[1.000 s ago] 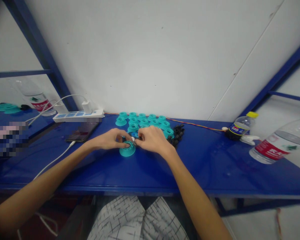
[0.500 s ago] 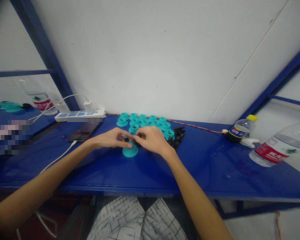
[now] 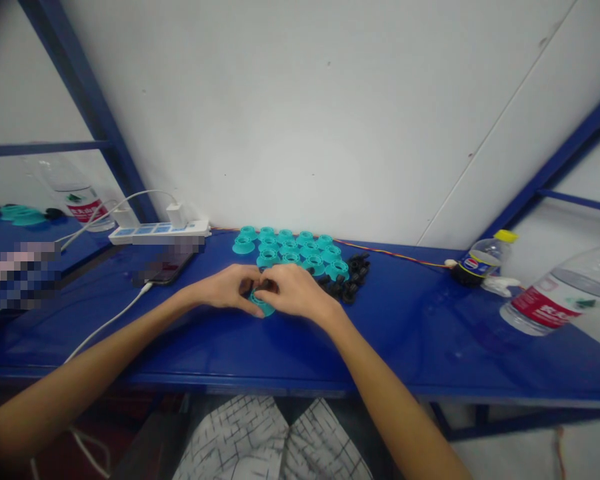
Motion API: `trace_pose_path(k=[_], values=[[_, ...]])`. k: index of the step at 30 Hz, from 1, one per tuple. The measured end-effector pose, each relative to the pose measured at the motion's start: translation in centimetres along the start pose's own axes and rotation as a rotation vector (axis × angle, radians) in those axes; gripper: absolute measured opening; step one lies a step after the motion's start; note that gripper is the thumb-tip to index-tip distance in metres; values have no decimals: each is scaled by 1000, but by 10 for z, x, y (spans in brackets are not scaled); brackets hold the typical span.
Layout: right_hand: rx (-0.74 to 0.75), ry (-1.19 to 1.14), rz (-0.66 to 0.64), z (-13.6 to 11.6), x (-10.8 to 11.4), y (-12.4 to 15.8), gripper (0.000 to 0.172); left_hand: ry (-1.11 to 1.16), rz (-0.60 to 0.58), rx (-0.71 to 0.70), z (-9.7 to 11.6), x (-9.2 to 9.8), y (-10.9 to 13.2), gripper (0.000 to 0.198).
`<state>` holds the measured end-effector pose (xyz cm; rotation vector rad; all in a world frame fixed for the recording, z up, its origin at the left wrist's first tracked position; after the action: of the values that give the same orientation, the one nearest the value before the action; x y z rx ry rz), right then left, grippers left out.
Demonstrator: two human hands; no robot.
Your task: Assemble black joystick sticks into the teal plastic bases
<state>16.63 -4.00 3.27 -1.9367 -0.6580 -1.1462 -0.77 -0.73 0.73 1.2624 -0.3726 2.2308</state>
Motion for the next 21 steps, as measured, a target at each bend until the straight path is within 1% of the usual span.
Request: trace_pose_path(k=[5,10,21], values=[[-38,-67,-52,0,4,2,15,9,18,10,3,-1,0,53],[-69,-115,-46,1,7,3,13,32,39,-8,4,-6,-1,52],[-99,-63,-80,1,8,4,10,13,89,19,11,-12,1,53]])
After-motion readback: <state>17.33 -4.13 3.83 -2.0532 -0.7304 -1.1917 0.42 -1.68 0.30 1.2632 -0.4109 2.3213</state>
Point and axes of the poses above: each hand's wrist, its own y-axis away from the middle knuckle, its own x-axis out of the back of the hand, z = x × y, the point moved 2 cm from there along -y, towards the middle knuckle, and after that the axes turned 11 degrees about x, right-handed, at the moved point
